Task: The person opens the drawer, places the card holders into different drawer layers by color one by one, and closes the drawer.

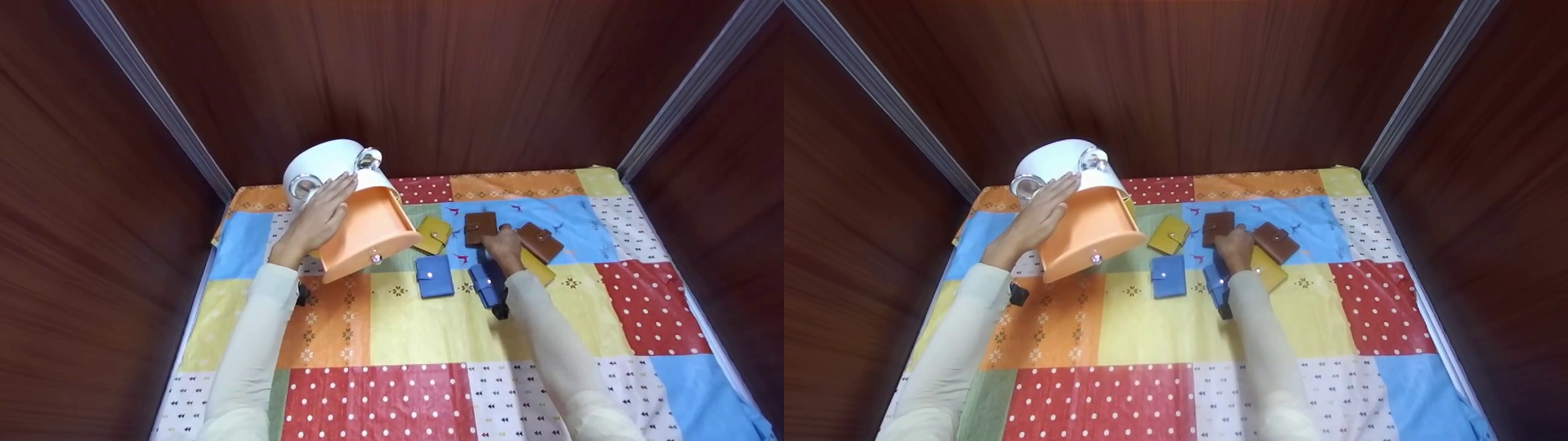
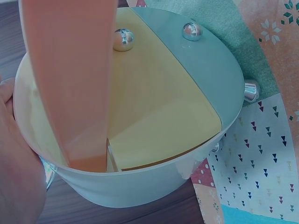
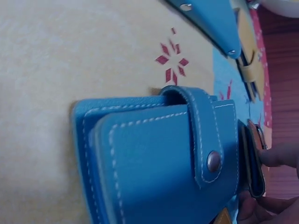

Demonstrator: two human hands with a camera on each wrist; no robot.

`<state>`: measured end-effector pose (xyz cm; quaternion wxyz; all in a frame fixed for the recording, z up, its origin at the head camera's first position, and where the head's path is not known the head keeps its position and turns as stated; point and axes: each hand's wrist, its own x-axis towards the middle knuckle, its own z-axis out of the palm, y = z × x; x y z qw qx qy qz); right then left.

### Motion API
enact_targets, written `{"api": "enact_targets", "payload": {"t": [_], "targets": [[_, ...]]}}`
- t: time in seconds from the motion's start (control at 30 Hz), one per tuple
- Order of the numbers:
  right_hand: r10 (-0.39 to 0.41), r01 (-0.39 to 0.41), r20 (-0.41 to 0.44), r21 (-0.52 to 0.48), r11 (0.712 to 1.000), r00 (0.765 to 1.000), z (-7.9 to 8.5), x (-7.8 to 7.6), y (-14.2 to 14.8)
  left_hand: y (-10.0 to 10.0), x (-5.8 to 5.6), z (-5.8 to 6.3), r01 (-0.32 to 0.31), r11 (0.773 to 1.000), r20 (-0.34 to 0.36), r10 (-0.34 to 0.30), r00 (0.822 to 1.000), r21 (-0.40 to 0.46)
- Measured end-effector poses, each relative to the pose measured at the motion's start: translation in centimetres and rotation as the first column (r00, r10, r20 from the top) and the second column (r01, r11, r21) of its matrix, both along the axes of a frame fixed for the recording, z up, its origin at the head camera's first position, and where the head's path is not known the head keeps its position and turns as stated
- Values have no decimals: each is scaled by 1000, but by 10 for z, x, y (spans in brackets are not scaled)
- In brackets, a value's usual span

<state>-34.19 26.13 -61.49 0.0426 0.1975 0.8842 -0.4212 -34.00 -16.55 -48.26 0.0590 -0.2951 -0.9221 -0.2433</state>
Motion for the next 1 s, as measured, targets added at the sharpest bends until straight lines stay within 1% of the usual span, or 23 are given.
{"api": "enact_targets", "payload": {"t": [0.1,0.23,0.33,0.47,0.7,1.0], "targets": [[-10,12,24,-49,999,1000,1,1,0,0,0,0,-2,1000,2,2,1000,-8],[2,0,23,-67,998,1000,0,-2,0,0,0,0,-1,1000,-1,1,1000,-14],[9,-6,25,-108,994,1000,-1,-4,1,1,-1,0,6,1000,-2,-6,1000,-7],[-5,10,30,-171,985,1000,1,-3,3,1,-2,-1,15,1000,-2,-15,1000,4],[-26,33,33,-232,972,999,-2,-6,6,1,-2,-1,13,1000,-10,-13,1000,6],[-36,39,16,-311,950,999,3,-4,3,0,-1,-2,11,1000,-12,-11,1000,10]]}}
